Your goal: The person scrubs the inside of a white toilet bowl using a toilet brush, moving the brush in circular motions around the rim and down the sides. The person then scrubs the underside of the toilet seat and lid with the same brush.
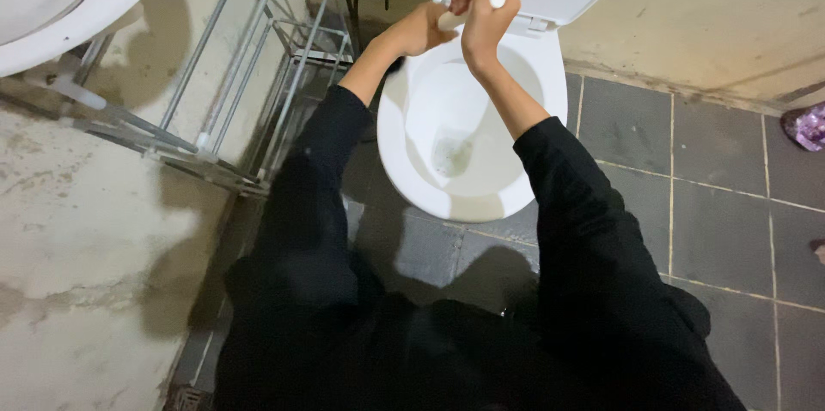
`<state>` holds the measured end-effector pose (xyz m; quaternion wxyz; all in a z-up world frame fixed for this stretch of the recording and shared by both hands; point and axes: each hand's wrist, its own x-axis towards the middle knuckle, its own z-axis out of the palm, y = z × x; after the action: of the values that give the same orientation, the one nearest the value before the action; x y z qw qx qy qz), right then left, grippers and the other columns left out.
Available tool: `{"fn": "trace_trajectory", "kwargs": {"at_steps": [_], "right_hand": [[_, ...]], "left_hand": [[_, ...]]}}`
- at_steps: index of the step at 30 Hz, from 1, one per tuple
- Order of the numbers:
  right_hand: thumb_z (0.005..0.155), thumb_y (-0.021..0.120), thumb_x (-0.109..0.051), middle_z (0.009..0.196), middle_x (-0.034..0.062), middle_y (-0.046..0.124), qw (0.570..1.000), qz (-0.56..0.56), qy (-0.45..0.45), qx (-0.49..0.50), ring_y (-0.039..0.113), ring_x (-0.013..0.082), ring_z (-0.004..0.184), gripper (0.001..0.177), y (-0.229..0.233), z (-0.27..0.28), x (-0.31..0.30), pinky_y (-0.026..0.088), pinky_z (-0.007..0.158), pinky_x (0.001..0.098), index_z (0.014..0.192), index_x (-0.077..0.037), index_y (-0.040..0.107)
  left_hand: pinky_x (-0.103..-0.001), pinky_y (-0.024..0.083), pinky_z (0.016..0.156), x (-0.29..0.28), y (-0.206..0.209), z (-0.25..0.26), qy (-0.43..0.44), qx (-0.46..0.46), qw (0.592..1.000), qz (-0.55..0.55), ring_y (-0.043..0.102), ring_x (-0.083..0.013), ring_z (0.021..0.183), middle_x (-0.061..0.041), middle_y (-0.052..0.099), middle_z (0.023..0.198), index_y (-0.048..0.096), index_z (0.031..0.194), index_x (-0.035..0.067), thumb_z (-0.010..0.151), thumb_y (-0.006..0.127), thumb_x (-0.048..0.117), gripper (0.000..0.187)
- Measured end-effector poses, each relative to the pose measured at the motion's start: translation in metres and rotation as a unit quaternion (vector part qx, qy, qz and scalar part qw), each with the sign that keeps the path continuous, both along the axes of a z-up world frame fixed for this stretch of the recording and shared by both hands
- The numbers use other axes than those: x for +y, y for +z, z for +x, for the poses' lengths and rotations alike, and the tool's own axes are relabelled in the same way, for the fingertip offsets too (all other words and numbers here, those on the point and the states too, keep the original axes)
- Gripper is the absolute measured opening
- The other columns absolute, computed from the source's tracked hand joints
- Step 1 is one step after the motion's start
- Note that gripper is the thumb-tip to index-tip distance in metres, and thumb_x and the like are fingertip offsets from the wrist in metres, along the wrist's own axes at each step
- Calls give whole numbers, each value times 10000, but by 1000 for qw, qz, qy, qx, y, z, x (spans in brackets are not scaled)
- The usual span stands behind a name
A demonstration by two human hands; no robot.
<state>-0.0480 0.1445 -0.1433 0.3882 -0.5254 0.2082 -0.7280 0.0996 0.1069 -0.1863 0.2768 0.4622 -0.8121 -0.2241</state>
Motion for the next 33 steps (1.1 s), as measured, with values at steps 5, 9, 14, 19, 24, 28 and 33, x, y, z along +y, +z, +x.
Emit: {"fn": "trace_trajectory", "kwargs": {"at_steps": [5, 9, 14, 19, 24, 28, 33], "right_hand": [[936, 578, -27, 764, 137, 581, 953, -219, -94, 187, 558, 241, 735, 110, -31, -18, -4, 487, 761, 356, 840, 19, 549], [1015, 533, -41, 620, 76, 536, 998, -56, 6, -5, 509, 164, 568, 249, -26, -23, -6, 546, 779, 355, 773, -32, 473], [988, 551, -34, 603, 75, 526, 997, -33, 43, -46, 506, 172, 541, 238, -11, -33, -16, 495, 594, 346, 758, -32, 487], [993, 580, -7, 730, 99, 565, 977, -169, -27, 127, 529, 172, 689, 163, -22, -63, -17, 475, 684, 328, 842, 0, 519], [986, 615, 31, 678, 69, 587, 981, -138, -22, 133, 562, 134, 611, 218, -5, -128, -23, 459, 592, 306, 794, 11, 513], [1008, 639, 50, 675, 69, 571, 970, -113, -74, 203, 531, 128, 592, 237, 7, -197, -10, 423, 556, 299, 808, 23, 514], [1016, 566, 38, 639, 56, 557, 985, -98, -51, 130, 543, 143, 545, 177, 12, -264, 14, 483, 581, 326, 845, 25, 521]], "left_hand": [[-345, 603, 829, -28, -28, -22, -38, 164, 985, -38, 705, -230, 962, -102, 739, 1089, 587, 1285, 79, 895, 614, 141, 396], [-405, 540, 880, -17, -12, -25, 1, -56, 998, -17, 691, -302, 1005, -166, 739, 1093, 696, 1152, 32, 955, 717, 193, 255], [-422, 524, 870, -13, 2, -25, -14, -38, 999, -11, 688, -329, 962, -199, 722, 1030, 663, 1141, 28, 924, 755, 194, 288], [-425, 544, 821, -32, -12, -59, -25, 88, 990, -109, 694, -323, 935, -168, 733, 1056, 642, 1132, 37, 961, 630, 152, 206], [-444, 532, 807, -69, -40, -145, -76, 146, 966, -200, 656, -400, 963, -204, 727, 1050, 620, 1103, 4, 982, 627, 127, 173], [-419, 553, 804, -72, -49, -247, -122, 277, 945, -121, 715, -363, 910, -201, 747, 977, 624, 1052, -2, 969, 609, 123, 151], [-403, 547, 790, -43, -40, -327, -136, 317, 925, -162, 682, -360, 917, -200, 731, 969, 623, 1058, -9, 972, 575, 127, 168]]}}
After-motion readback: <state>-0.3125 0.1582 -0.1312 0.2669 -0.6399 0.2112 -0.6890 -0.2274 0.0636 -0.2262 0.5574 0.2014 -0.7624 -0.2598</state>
